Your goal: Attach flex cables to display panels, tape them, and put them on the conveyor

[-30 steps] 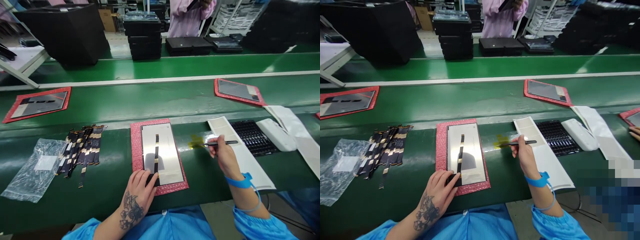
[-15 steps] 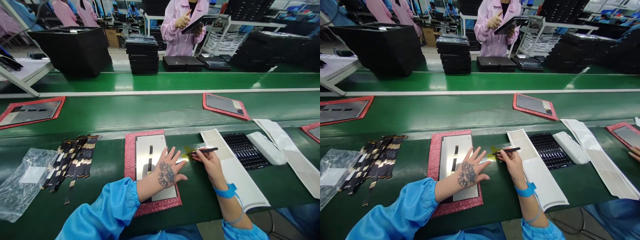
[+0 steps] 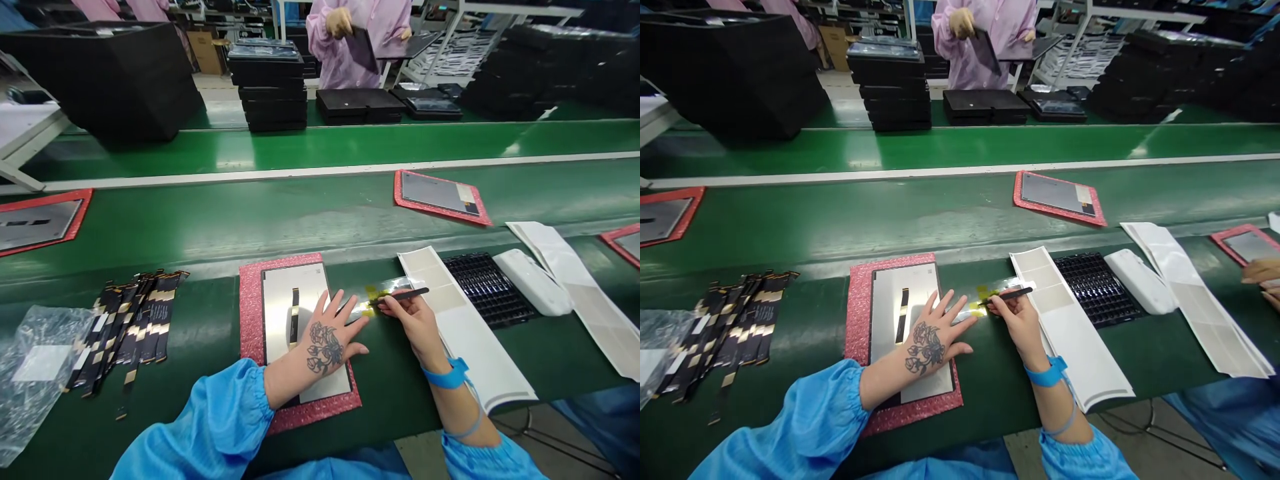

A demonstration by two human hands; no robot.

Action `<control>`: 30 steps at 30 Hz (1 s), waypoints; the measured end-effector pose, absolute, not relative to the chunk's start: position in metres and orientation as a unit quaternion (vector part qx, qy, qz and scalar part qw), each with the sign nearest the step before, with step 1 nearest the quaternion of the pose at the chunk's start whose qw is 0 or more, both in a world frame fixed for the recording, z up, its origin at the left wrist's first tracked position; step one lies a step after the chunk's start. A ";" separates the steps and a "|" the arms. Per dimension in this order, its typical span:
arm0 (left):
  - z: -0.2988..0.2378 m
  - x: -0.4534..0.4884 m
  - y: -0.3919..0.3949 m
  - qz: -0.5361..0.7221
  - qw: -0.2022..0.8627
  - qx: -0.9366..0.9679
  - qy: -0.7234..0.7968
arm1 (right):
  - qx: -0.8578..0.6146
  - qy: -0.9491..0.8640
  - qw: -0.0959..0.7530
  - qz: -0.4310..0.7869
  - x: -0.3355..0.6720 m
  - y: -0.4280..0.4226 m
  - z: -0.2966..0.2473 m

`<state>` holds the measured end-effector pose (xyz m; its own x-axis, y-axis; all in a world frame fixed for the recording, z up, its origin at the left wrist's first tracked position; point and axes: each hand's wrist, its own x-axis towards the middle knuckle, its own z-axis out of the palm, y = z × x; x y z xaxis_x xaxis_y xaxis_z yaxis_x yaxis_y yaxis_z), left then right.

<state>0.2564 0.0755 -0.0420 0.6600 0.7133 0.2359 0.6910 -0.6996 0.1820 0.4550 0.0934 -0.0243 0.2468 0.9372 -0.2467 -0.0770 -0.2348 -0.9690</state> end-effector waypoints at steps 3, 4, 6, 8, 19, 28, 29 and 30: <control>-0.044 0.256 0.076 0.150 0.037 0.910 0.384 | -0.606 -0.342 0.511 0.504 0.454 0.095 -0.024; -0.045 0.256 0.076 0.149 0.038 0.910 0.384 | -0.606 -0.340 0.512 0.505 0.454 0.096 -0.024; -0.045 0.255 0.076 0.145 0.038 0.911 0.385 | -0.604 -0.333 0.517 0.506 0.452 0.096 -0.023; -0.046 0.255 0.075 0.141 0.039 0.911 0.387 | -0.600 -0.324 0.525 0.508 0.452 0.096 -0.020; -0.015 0.222 0.065 0.177 0.075 0.904 0.381 | -0.604 -0.225 0.611 0.460 0.440 0.065 -0.005; -0.041 0.133 -0.030 0.281 0.107 0.789 0.536 | -0.594 -0.221 0.493 0.596 0.355 0.006 -0.008; -0.048 0.135 -0.038 0.287 0.098 0.783 0.543 | -0.594 -0.227 0.481 0.604 0.348 0.002 -0.008; -0.053 0.138 -0.044 0.289 0.088 0.780 0.549 | -0.595 -0.236 0.471 0.608 0.343 -0.001 -0.009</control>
